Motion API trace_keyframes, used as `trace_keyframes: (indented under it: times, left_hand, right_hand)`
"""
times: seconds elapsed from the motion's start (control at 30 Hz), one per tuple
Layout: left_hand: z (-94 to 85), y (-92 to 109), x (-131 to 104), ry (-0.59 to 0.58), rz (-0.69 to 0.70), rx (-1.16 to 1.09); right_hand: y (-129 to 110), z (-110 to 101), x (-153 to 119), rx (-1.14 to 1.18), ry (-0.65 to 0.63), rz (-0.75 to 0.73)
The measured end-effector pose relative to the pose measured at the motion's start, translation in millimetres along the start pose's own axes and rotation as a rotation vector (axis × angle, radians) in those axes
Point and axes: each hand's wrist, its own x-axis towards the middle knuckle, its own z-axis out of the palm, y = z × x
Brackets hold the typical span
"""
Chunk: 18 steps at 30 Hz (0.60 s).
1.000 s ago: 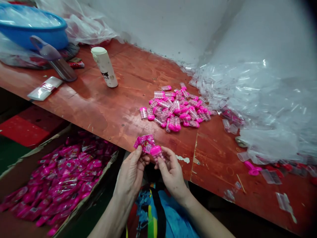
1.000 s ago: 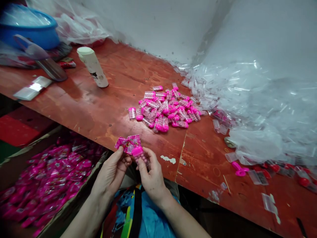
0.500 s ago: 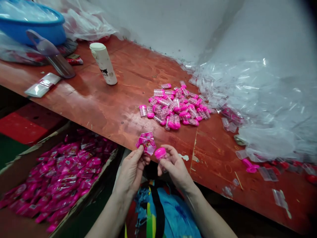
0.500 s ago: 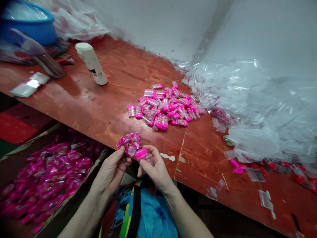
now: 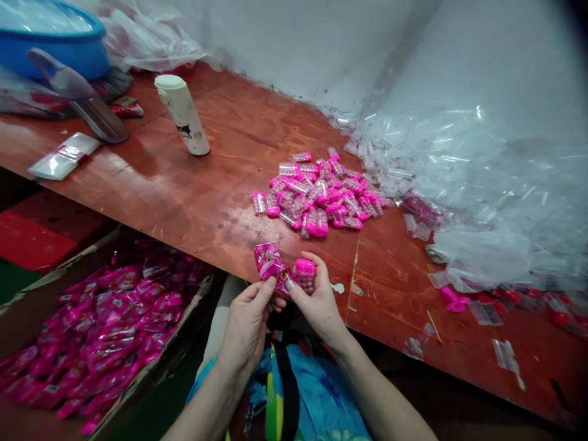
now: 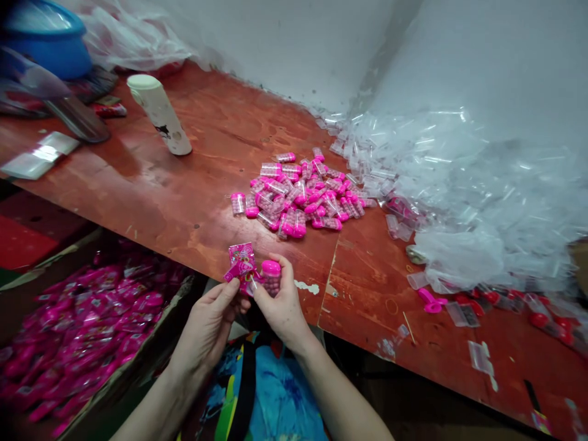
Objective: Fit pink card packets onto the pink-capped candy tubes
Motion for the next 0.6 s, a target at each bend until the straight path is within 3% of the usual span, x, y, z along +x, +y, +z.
trace_keyframes:
  times: [0.17, 0.4, 0.47, 0.6]
  left_hand:
    - [1.4, -3.8, -2.5, -0.005, -0.012, 0.047]
    - [6.3, -6.0, -8.8, -0.073, -0.143, 0.009]
    - [5.8, -5.8, -8.9, -0.056, -0.141, 0.004]
    - [4.3, -5.9, -8.2, -0.043, -0.119, 0.037]
  right_hand:
    - [0.7, -2.4, 3.6, -0.005, 0.044, -0.048]
    - [14.4, -4.5, -0.5, -0.157, 0.267, -0.179]
    - [13.8, -6.9, -0.8, -0.165, 0.204, -0.169]
    - [3.5, -9.3, 0.5, -0.02, -0.063, -0.003]
